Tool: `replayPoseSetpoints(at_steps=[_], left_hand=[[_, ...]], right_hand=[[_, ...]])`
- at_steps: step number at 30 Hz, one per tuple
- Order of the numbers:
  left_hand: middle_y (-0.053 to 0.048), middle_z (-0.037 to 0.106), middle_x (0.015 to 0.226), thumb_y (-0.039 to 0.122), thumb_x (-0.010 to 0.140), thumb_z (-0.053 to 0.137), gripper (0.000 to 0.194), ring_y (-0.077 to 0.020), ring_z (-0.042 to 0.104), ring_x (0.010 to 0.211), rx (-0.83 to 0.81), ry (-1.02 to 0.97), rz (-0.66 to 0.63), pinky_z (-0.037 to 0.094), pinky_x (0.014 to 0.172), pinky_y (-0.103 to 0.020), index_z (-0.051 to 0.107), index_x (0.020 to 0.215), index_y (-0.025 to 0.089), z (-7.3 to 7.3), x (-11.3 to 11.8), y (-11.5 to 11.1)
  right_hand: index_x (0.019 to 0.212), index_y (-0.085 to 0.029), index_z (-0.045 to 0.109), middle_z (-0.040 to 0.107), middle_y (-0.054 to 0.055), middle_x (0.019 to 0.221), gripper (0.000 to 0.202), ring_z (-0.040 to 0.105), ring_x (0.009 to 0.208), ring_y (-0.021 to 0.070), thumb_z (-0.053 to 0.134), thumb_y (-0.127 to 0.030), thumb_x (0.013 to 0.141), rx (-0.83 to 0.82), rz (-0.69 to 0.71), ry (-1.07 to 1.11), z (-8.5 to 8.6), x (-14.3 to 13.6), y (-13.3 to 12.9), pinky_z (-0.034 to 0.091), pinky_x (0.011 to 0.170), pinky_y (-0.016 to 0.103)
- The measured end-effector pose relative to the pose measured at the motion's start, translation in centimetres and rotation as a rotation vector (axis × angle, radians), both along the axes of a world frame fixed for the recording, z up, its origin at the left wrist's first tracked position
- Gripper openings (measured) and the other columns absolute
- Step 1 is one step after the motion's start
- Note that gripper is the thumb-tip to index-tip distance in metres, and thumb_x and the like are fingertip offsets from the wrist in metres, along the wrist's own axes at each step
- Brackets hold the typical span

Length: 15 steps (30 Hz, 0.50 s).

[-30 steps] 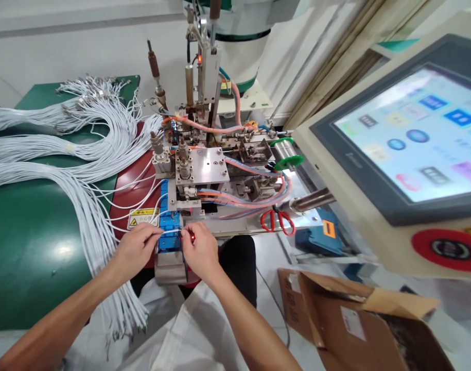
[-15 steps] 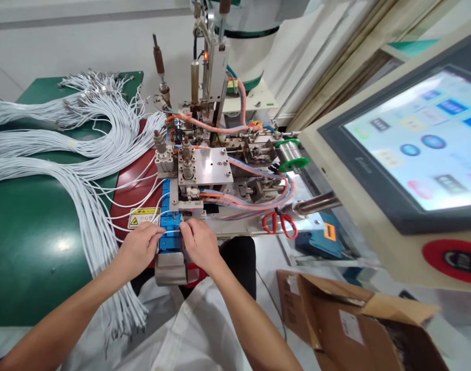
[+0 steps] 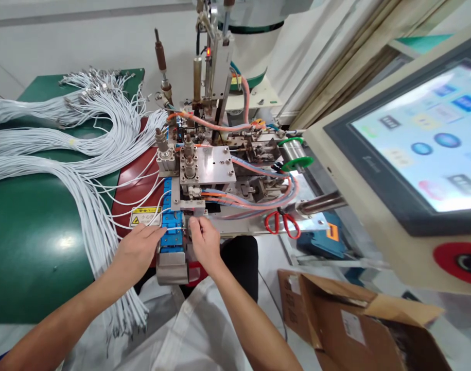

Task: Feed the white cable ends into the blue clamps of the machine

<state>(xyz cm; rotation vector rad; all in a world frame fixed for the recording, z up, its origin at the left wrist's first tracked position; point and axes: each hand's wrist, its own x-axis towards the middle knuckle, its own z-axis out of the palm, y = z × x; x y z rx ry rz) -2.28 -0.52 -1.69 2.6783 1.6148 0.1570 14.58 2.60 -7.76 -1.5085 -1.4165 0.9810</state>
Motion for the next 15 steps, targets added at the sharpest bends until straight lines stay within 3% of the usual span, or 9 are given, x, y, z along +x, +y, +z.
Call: replayPoseSetpoints(at_steps=[4, 9, 12, 15], left_hand=[[-0.014, 0.054, 0.115, 0.006, 0.086, 0.035, 0.033, -0.024, 0.048, 0.105, 0.041, -0.083, -0.1, 0.04, 0.09, -0.041, 0.051, 0.115, 0.009, 0.3, -1.5, -0.6], [-0.005, 0.057, 0.082, 0.021, 0.085, 0.049, 0.014, -0.0183, 0.052, 0.084, -0.317, -0.149, -0.235, 0.045, 0.074, -0.032, 0.062, 0.082, 0.017, 2.6, -3.5, -3.0], [-0.005, 0.054, 0.081, 0.017, 0.082, 0.053, 0.015, -0.0192, 0.05, 0.084, -0.424, -0.08, -0.214, 0.043, 0.073, -0.032, 0.058, 0.067, 0.016, 3.5, -4.3, -3.9], [-0.004, 0.053, 0.081, 0.018, 0.083, 0.053, 0.018, -0.0179, 0.05, 0.081, -0.506, -0.093, -0.222, 0.042, 0.071, -0.031, 0.055, 0.065, 0.016, 3.5, -4.1, -3.8]], right_hand=[[0.063, -0.017, 0.05, 0.048, -0.002, 0.057, 0.035, 0.044, 0.055, 0.0116, 0.041, -0.044, 0.084, 0.007, -0.104, 0.183, 0.6, 1.0, -0.1, 0.035, 0.055, 0.023], [0.059, -0.018, 0.049, 0.043, -0.003, 0.053, 0.037, 0.04, 0.052, 0.0115, 0.042, -0.045, 0.083, 0.006, -0.115, 0.27, 1.2, 2.2, -0.6, 0.034, 0.051, 0.024], [0.057, -0.017, 0.048, 0.042, -0.003, 0.053, 0.038, 0.039, 0.052, 0.011, 0.043, -0.045, 0.083, 0.002, -0.086, 0.287, 1.3, 2.5, -0.8, 0.033, 0.051, 0.024], [0.058, -0.017, 0.049, 0.043, -0.003, 0.054, 0.037, 0.04, 0.053, 0.0107, 0.044, -0.044, 0.084, 0.005, -0.071, 0.307, 1.5, 2.5, -1.0, 0.034, 0.052, 0.024]])
